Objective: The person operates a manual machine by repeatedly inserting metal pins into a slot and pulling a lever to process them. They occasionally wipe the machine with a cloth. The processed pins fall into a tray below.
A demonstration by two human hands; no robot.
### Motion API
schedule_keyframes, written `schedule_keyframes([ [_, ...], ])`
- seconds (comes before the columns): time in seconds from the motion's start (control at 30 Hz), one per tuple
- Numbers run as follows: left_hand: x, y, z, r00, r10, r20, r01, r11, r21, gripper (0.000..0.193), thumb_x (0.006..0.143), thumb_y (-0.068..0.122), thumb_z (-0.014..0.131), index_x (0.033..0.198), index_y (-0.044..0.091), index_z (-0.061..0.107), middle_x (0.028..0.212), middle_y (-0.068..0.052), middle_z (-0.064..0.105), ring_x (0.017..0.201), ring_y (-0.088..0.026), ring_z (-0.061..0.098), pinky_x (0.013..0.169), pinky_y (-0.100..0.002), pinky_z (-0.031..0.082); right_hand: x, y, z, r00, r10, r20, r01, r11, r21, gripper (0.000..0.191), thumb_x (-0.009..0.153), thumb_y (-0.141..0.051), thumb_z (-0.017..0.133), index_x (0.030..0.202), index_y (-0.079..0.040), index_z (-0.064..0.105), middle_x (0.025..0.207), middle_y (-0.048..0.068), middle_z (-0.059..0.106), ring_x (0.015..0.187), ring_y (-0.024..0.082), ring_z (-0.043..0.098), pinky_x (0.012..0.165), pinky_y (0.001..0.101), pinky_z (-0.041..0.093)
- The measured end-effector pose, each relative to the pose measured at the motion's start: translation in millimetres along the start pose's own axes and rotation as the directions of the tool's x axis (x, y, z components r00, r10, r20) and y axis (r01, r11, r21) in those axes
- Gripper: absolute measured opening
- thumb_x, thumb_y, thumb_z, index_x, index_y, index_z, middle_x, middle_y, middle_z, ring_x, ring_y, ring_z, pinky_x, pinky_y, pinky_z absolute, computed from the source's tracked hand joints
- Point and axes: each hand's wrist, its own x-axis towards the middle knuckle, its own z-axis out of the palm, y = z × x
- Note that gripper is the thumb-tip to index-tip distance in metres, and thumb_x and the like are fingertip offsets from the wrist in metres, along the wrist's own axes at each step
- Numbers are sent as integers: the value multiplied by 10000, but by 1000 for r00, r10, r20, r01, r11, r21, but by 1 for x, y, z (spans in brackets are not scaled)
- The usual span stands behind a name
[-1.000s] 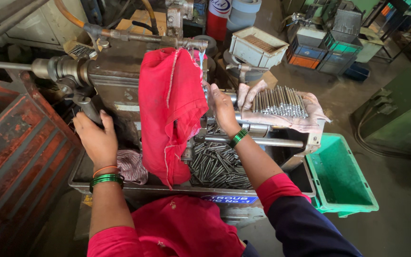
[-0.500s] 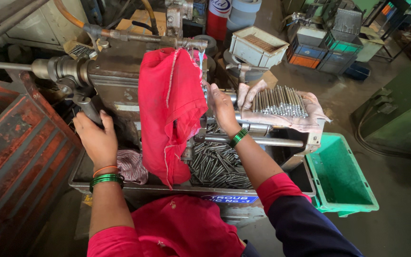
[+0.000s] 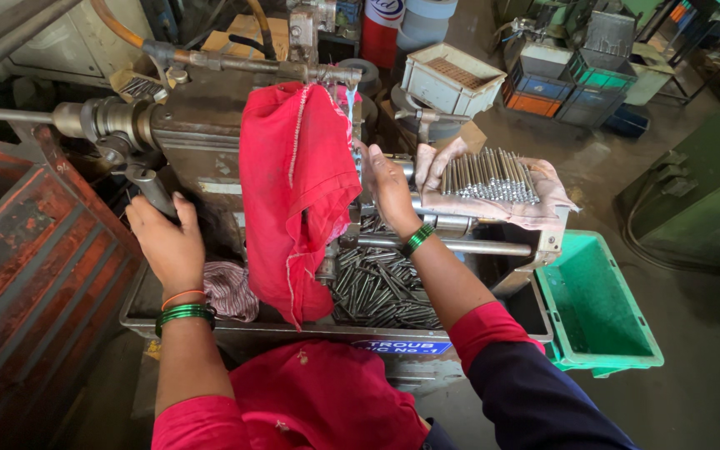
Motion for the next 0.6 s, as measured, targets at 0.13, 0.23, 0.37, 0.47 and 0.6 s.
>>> schedule_keyframes([
  [0.13, 0, -1, 0, 1000, 5, 1, -5, 1000, -2, 350, 1085, 199, 644, 1173, -94, 475, 1153, -305, 510, 1086, -520, 506, 933, -552, 414, 1, 1, 1, 999, -43, 31, 43, 999, 20, 576, 1106, -383, 429, 1429, 86, 512, 1451, 75, 582, 1322, 126, 541, 1150, 272, 409],
  [0.23, 0, -1, 0, 1000, 6, 5, -6, 1000, 4, 342, 1090, 195, 645, 1163, -91, 473, 1152, -302, 511, 1089, -518, 505, 935, -552, 413, -1, 0, 0, 1000, 6, 9, -6, 1000, -2, 584, 1133, -384, 420, 1471, 81, 524, 1368, 94, 616, 1199, 134, 556, 1045, 282, 437],
  [0.37, 0, -1, 0, 1000, 15, -4, -15, 1000, -9, 347, 1085, 188, 641, 1197, -97, 478, 1156, -305, 510, 1089, -520, 504, 933, -553, 416, -2, 2, -2, 1000, 3, 18, -3, 1000, 3, 576, 1120, -381, 423, 1462, 73, 518, 1361, 81, 621, 1195, 119, 570, 1032, 268, 443],
  [0.47, 0, 0, 0, 1000, 22, -10, -23, 1000, -6, 349, 1087, 187, 640, 1209, -98, 480, 1160, -305, 510, 1092, -519, 505, 937, -553, 417, -2, 4, -5, 1000, 13, 4, -13, 1000, -5, 585, 1157, -377, 430, 1500, 85, 533, 1323, 106, 619, 1110, 143, 535, 967, 282, 429],
  [0.6, 0, 1, 0, 1000, 14, -6, -14, 1000, 4, 348, 1091, 194, 641, 1201, -96, 481, 1160, -305, 509, 1093, -521, 507, 936, -556, 417, -2, 2, -2, 1000, -13, 22, 13, 1000, 14, 589, 1153, -373, 429, 1492, 100, 519, 1393, 141, 586, 1208, 192, 527, 1060, 328, 418],
])
